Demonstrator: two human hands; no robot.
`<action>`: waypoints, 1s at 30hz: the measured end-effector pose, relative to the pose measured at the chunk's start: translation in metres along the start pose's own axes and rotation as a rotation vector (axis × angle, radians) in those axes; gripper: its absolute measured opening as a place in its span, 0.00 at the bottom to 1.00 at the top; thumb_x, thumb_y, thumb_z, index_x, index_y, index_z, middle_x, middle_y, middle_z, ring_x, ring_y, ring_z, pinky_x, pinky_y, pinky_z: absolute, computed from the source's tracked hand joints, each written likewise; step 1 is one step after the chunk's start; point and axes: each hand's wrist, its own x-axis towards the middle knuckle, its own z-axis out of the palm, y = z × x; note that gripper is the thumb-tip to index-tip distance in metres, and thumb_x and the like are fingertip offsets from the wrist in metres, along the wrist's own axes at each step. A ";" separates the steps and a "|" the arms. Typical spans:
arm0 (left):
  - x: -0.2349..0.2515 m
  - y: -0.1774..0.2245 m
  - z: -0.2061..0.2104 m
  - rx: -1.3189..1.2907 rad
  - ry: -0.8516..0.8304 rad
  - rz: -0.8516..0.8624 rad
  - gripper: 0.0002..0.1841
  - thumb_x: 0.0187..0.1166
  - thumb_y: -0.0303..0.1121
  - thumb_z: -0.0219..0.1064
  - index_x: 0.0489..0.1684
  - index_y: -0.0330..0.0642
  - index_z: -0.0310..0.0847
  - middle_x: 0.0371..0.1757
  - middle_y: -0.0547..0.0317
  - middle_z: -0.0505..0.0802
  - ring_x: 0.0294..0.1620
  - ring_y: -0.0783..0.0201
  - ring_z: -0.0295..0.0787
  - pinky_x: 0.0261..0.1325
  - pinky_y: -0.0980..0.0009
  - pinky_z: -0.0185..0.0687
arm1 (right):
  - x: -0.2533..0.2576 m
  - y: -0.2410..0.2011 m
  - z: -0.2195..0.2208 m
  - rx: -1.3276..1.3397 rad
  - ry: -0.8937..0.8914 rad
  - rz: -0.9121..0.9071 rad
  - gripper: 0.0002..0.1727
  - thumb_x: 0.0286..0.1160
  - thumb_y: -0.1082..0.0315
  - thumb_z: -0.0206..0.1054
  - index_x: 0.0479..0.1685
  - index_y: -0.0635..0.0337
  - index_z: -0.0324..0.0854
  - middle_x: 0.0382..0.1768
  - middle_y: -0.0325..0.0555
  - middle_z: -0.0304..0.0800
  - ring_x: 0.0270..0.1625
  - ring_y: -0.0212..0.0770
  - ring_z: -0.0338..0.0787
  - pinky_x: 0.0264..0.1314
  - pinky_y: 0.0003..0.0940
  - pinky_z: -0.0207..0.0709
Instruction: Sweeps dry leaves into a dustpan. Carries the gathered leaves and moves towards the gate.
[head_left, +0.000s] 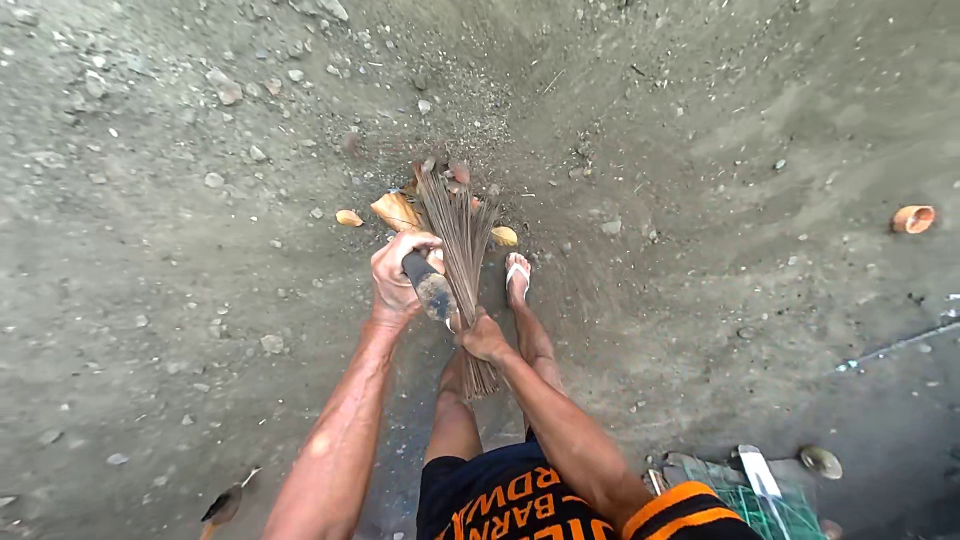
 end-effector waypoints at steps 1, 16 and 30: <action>-0.002 -0.004 0.000 -0.011 -0.002 -0.010 0.10 0.75 0.30 0.67 0.42 0.30 0.86 0.37 0.51 0.91 0.35 0.71 0.86 0.43 0.76 0.85 | -0.014 0.007 -0.004 -0.045 0.023 0.015 0.49 0.65 0.52 0.78 0.88 0.55 0.58 0.58 0.59 0.90 0.61 0.57 0.91 0.65 0.59 0.83; 0.007 0.000 -0.006 -0.029 -0.074 0.029 0.11 0.71 0.27 0.68 0.45 0.28 0.83 0.42 0.51 0.93 0.42 0.73 0.87 0.52 0.77 0.83 | -0.016 0.056 0.037 0.892 0.311 0.055 0.29 0.67 0.64 0.79 0.69 0.65 0.79 0.51 0.57 0.91 0.51 0.48 0.91 0.55 0.50 0.86; 0.003 0.000 -0.005 0.050 -0.055 -0.020 0.11 0.75 0.29 0.64 0.44 0.28 0.84 0.40 0.49 0.90 0.41 0.73 0.85 0.51 0.78 0.81 | -0.144 0.090 -0.013 0.607 0.080 -0.043 0.39 0.52 0.64 0.83 0.73 0.57 0.76 0.48 0.51 0.93 0.43 0.44 0.95 0.48 0.46 0.92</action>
